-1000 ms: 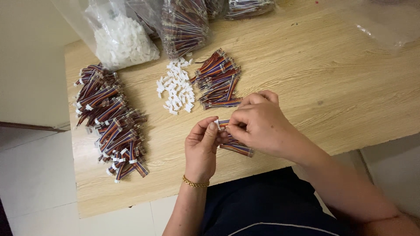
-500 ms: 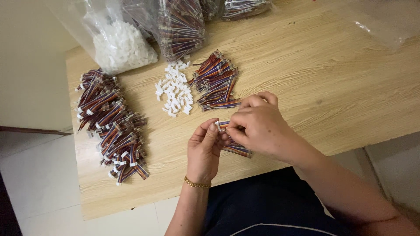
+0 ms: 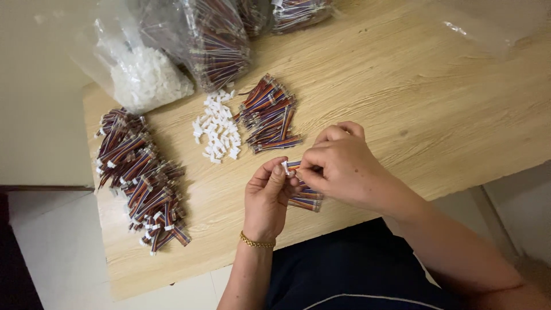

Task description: Assembling ribbon cables by manually attaching plastic connectors to the ends.

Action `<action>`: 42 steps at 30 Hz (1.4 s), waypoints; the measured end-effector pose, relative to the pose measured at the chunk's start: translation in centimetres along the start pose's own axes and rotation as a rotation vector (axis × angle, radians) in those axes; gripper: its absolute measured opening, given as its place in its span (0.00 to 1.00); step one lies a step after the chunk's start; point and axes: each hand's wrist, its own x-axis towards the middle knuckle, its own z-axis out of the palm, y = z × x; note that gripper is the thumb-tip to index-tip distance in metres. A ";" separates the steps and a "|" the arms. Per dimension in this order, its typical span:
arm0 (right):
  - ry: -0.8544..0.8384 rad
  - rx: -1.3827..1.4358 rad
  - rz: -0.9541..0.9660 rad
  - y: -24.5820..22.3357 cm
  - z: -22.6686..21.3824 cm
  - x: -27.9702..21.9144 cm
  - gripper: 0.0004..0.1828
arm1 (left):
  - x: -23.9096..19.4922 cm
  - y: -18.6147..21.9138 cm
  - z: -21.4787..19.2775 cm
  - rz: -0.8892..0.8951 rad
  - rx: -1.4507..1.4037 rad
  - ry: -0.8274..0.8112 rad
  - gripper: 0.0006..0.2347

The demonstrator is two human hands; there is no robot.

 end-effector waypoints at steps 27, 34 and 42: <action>0.022 -0.172 -0.038 -0.5 0.2 2.3 0.10 | 2.3 0.5 -1.1 0.043 0.071 -0.052 0.10; 0.045 -0.204 -0.084 -1.1 1.2 2.7 0.09 | 1.7 1.4 -1.9 0.134 0.152 -0.038 0.10; 0.110 -0.154 -0.092 -1.4 2.8 2.1 0.09 | 0.6 1.7 -2.6 0.204 0.223 -0.032 0.08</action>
